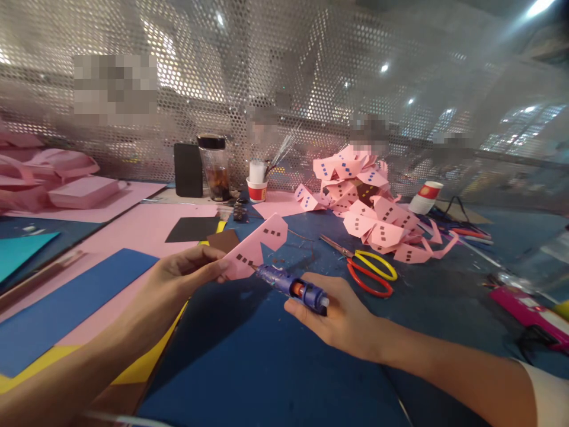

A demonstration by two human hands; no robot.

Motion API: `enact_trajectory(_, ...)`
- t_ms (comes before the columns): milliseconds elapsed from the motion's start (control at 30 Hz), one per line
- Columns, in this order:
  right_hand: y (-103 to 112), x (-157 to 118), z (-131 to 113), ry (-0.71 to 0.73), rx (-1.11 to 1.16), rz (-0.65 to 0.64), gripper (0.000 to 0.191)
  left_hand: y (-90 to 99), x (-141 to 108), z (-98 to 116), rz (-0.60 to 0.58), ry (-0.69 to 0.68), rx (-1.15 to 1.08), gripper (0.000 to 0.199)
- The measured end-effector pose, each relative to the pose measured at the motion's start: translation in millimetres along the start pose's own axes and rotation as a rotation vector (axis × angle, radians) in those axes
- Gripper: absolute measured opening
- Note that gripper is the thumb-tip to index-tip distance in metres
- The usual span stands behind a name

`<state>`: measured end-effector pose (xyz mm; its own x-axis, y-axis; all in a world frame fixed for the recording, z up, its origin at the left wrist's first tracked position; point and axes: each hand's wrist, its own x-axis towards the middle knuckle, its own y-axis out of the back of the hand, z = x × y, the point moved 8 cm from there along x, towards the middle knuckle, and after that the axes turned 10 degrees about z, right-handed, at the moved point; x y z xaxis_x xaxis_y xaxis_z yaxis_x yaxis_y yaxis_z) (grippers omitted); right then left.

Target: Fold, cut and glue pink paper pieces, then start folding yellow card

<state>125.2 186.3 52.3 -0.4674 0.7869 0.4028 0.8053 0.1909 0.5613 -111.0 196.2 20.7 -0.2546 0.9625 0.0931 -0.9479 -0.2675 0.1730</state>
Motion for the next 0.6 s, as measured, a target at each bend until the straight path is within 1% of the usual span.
enact_trajectory(200, -0.3, -0.1, -0.2, -0.001, -0.001, 0.001, 0.027, 1.4, 0.5, -1.0, 0.013, 0.010, 0.009, 0.018)
enact_trajectory(367, -1.1, -0.4, 0.7, 0.000, -0.005, -0.002, 0.027, 2.1, -0.2, -3.8, -0.006, 0.023, -0.007, 0.015)
enact_trajectory(600, 2.1, 0.2, -1.9, 0.006, 0.003, 0.004, 0.026, 2.3, 0.9, -2.3, -0.007, -0.005, 0.009, 0.018)
